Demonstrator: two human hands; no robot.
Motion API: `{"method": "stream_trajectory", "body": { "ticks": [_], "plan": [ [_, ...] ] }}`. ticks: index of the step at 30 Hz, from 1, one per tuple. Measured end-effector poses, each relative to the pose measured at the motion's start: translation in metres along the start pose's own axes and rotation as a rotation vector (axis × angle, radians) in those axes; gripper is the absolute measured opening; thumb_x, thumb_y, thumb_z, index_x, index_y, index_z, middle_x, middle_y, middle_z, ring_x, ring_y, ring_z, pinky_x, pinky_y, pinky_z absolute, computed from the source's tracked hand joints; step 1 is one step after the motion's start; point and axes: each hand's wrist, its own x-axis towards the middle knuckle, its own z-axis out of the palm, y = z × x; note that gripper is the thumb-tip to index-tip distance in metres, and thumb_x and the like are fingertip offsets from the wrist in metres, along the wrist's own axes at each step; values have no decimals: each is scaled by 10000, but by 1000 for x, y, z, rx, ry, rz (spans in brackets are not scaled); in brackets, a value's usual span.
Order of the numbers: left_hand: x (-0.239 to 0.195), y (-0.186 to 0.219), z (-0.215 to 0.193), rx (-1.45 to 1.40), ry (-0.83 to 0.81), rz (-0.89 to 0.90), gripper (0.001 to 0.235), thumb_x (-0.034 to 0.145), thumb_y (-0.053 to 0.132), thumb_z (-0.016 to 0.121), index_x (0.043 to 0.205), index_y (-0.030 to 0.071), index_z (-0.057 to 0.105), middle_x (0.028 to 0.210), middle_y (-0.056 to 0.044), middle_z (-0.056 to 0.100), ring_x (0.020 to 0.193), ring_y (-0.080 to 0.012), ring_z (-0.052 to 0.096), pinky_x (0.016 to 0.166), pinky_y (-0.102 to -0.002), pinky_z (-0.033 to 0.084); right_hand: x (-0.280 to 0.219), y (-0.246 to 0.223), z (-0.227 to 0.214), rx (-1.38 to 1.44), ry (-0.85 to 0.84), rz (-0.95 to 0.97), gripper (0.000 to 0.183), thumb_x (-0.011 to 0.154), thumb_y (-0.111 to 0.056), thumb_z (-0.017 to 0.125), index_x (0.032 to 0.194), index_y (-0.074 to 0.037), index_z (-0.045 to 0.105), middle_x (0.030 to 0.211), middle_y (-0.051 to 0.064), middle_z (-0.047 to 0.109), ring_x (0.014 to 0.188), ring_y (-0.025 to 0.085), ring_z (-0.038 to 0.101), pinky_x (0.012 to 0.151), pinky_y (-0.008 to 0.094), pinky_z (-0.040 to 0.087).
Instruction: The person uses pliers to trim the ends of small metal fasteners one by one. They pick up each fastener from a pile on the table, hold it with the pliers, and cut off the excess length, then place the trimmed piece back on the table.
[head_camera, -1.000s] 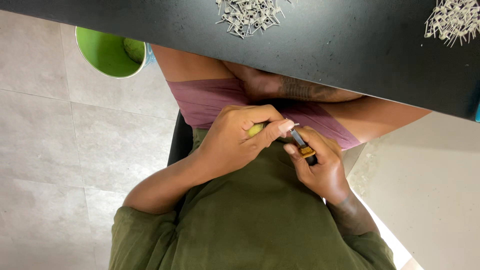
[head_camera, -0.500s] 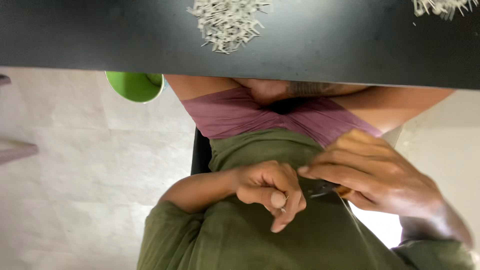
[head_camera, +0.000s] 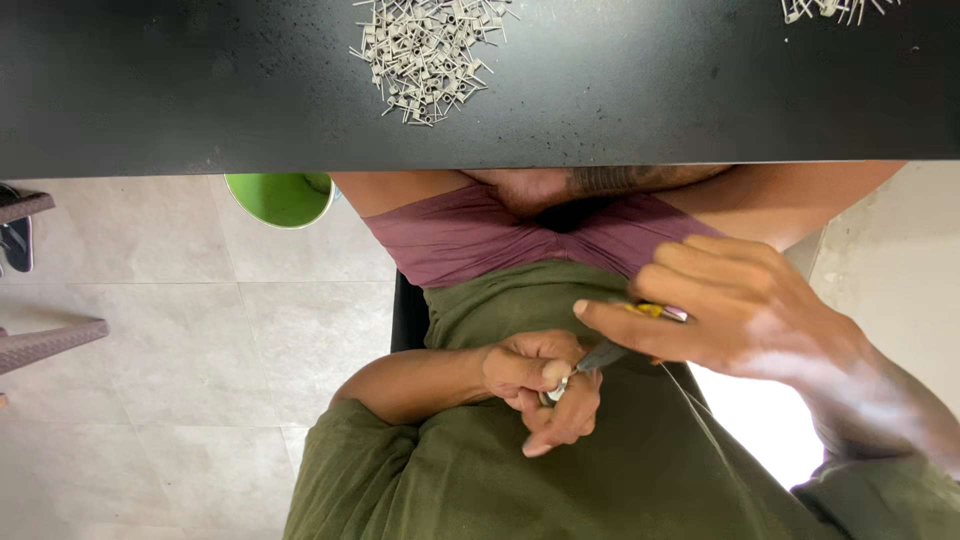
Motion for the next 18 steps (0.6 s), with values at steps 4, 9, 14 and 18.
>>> {"method": "stream_trajectory", "body": {
  "ticks": [4,9,14,18],
  "plan": [
    [14,27,10,12,28,-64,557,1085,436,437,736,48,632,497,11,402,385,-100,248,483,-286,251,-19,20,28,-21,73,-118,150,986,0,734,1079,-114,703,674,-6,434,553,136,344,441,288,312],
    [18,55,27,1738,799,5,272,1114,247,433,1123,152,687,1036,-4,743,683,-109,633,702,-259,496,-73,17,64,669,360,490,235,1012,-178,619,1184,-20,598,912,89,698,762,174,701,723,283,610],
    [31,55,8,1767,987,485,272,1073,152,466,934,64,683,546,-14,534,403,-121,441,432,-234,463,-33,-14,74,450,337,629,303,928,-52,686,1222,22,692,985,155,704,832,339,682,784,432,549],
    [29,50,-1,1744,1008,524,304,1068,138,487,825,72,657,584,-44,586,412,-153,482,412,-268,459,-18,-20,75,356,330,551,274,1004,-72,606,1235,68,650,968,207,676,776,404,659,682,481,530]
  ]
}}
